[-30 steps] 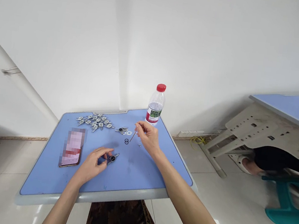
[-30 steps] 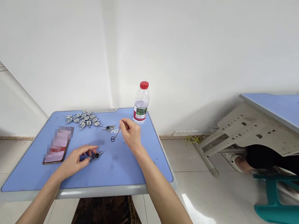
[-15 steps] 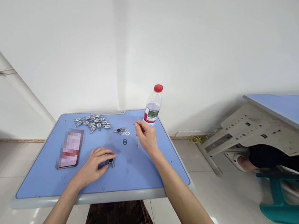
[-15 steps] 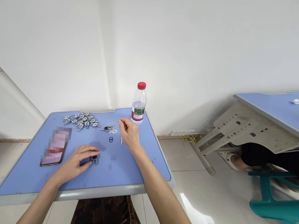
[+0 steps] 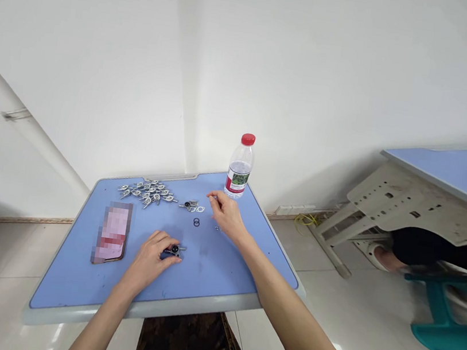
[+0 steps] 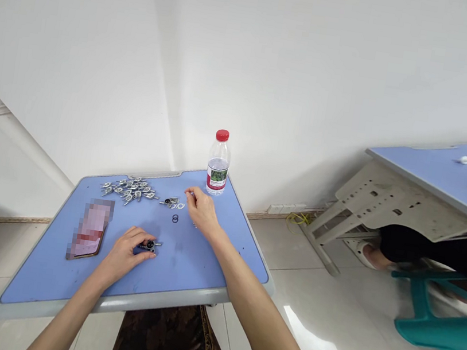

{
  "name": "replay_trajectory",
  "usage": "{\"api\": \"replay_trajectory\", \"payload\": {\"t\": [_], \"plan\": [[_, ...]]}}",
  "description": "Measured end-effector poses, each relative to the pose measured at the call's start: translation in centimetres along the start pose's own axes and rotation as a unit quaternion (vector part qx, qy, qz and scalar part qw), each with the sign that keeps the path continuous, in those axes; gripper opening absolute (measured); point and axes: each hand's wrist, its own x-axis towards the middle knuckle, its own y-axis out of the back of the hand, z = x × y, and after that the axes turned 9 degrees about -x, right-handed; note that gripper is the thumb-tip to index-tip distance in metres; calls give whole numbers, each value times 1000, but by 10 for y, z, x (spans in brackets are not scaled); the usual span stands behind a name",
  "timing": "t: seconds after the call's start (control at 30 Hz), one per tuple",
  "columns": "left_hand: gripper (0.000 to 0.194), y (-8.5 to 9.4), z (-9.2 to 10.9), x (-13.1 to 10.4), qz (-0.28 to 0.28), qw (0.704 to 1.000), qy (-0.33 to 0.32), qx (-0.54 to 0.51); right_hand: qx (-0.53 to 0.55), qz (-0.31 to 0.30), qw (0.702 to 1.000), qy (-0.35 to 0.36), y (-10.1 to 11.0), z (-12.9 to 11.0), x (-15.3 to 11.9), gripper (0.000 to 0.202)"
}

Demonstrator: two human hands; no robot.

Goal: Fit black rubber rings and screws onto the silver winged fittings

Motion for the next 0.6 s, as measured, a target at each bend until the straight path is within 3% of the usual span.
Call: {"api": "replay_trajectory", "payload": {"t": [0.27, 0.6], "plan": [[29, -4, 8, 0, 7, 1000, 7, 18, -14, -2, 1000, 3, 1, 3, 2, 26], [25, 5, -1, -3, 131, 991, 36, -1, -81, -13, 997, 3, -1, 6, 5, 29]]}}
